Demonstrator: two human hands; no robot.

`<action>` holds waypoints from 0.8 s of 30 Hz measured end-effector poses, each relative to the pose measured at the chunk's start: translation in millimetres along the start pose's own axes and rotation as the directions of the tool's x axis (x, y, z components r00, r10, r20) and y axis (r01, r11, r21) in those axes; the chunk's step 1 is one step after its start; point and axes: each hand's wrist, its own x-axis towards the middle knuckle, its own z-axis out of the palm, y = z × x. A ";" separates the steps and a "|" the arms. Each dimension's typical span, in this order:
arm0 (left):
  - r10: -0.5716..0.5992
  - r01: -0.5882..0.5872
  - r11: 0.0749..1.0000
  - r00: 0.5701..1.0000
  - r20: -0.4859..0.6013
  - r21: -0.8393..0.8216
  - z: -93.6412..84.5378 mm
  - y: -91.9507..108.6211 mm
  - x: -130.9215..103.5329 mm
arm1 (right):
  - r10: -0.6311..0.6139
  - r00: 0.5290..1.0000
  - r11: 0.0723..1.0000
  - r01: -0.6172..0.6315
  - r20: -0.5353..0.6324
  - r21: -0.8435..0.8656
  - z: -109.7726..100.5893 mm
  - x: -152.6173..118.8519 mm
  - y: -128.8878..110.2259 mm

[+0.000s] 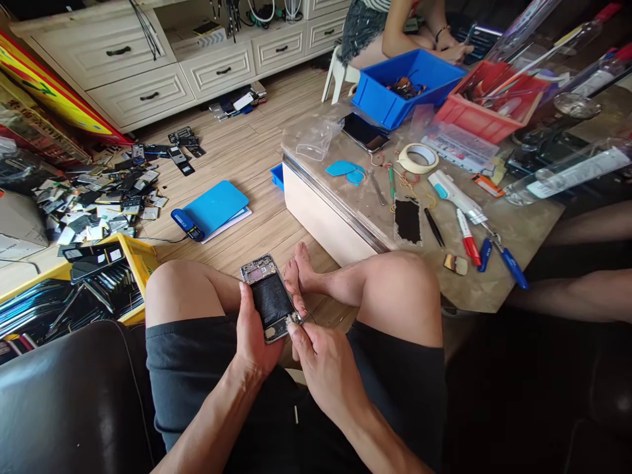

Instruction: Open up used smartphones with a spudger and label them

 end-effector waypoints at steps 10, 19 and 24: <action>0.127 -0.114 0.985 0.986 0.105 -0.128 -2.5 17.0 0.0 | -0.046 0.995 0.972 0.025 0.085 0.232 -5.5 -12.2 5.0; 0.163 -0.162 0.986 0.986 0.034 -0.042 -5.6 0.9 5.7 | -0.051 0.998 0.985 0.046 0.021 0.165 6.0 -9.2 10.5; 0.125 -0.124 0.992 0.991 0.050 -0.019 -12.9 4.3 10.0 | 0.034 0.992 0.959 -0.067 0.120 0.276 8.7 -4.8 13.8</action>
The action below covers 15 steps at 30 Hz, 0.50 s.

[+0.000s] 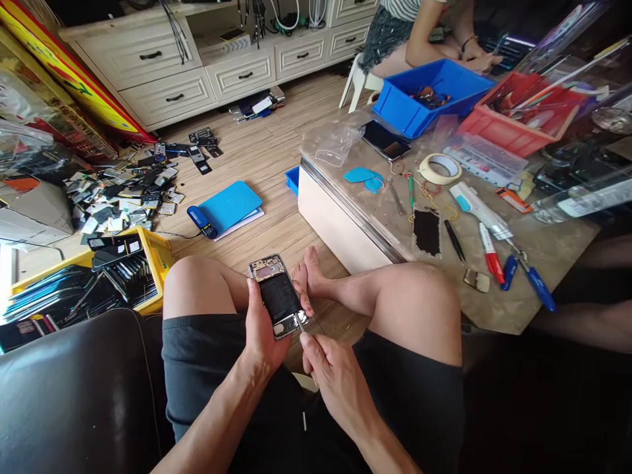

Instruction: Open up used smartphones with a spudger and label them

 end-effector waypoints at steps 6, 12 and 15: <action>-0.084 0.077 0.994 0.992 0.093 0.075 -16.4 0.0 0.3 | 0.158 0.970 0.967 -0.190 0.187 0.168 0.1 -2.6 6.7; 0.005 -0.019 0.990 0.995 0.098 0.142 -21.3 -4.3 1.6 | 0.034 0.999 0.999 -0.034 0.025 -0.002 0.0 -5.3 -0.7; 0.021 -0.037 0.987 0.994 0.103 0.156 -21.8 -4.7 1.8 | 0.053 0.998 0.998 -0.051 0.036 -0.031 -2.1 -4.7 -6.5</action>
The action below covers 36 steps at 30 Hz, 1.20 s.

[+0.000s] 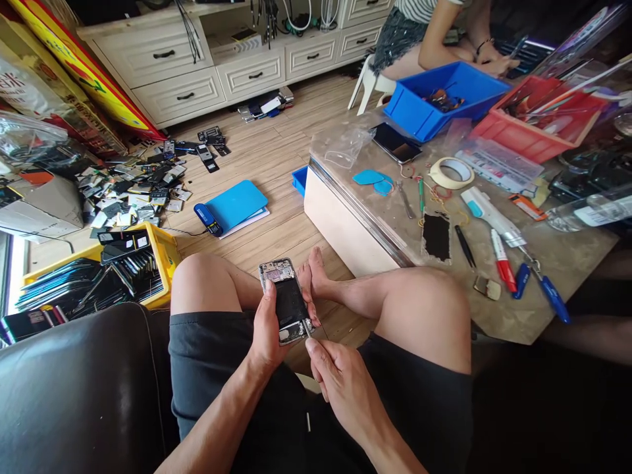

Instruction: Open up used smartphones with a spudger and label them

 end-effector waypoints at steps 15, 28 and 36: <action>-0.013 0.012 1.000 1.000 0.016 0.028 -10.8 -2.9 4.9 | 0.120 0.992 0.992 -0.121 0.040 0.029 0.4 3.6 -14.6; 0.010 -0.010 0.998 1.000 0.005 0.064 -14.3 -3.4 7.9 | 0.159 0.985 0.985 -0.163 0.066 0.054 0.1 7.2 -18.2; -0.003 0.002 0.996 1.000 0.010 0.084 -16.7 -5.2 7.8 | 0.225 0.972 0.973 -0.228 0.072 0.036 -0.5 10.4 -22.9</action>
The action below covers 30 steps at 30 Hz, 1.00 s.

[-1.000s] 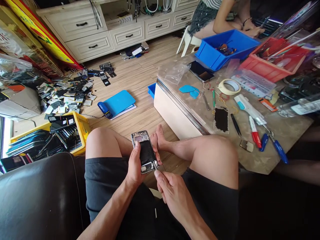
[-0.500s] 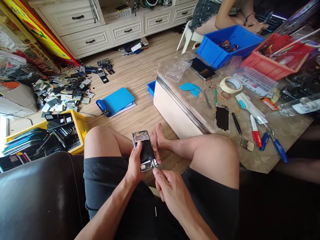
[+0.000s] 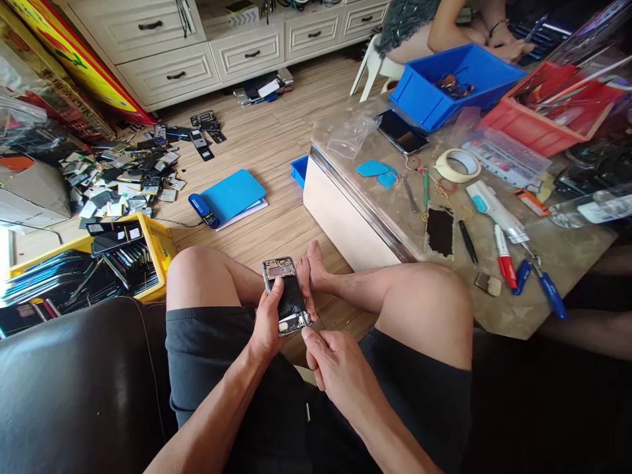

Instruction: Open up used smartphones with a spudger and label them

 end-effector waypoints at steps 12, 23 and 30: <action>-0.007 0.007 1.000 1.000 -0.017 0.010 -4.3 -2.3 1.6 | 0.051 0.998 0.998 -0.052 0.035 0.044 0.7 3.9 -1.6; -0.012 0.012 1.000 1.000 -0.007 0.028 -5.9 -5.2 1.1 | 0.082 0.996 0.993 -0.084 0.029 0.087 1.2 4.5 -2.0; -0.039 0.040 0.999 0.999 -0.026 0.014 -6.3 -5.0 3.1 | 0.080 0.996 0.993 -0.082 0.028 0.090 0.9 6.5 -0.9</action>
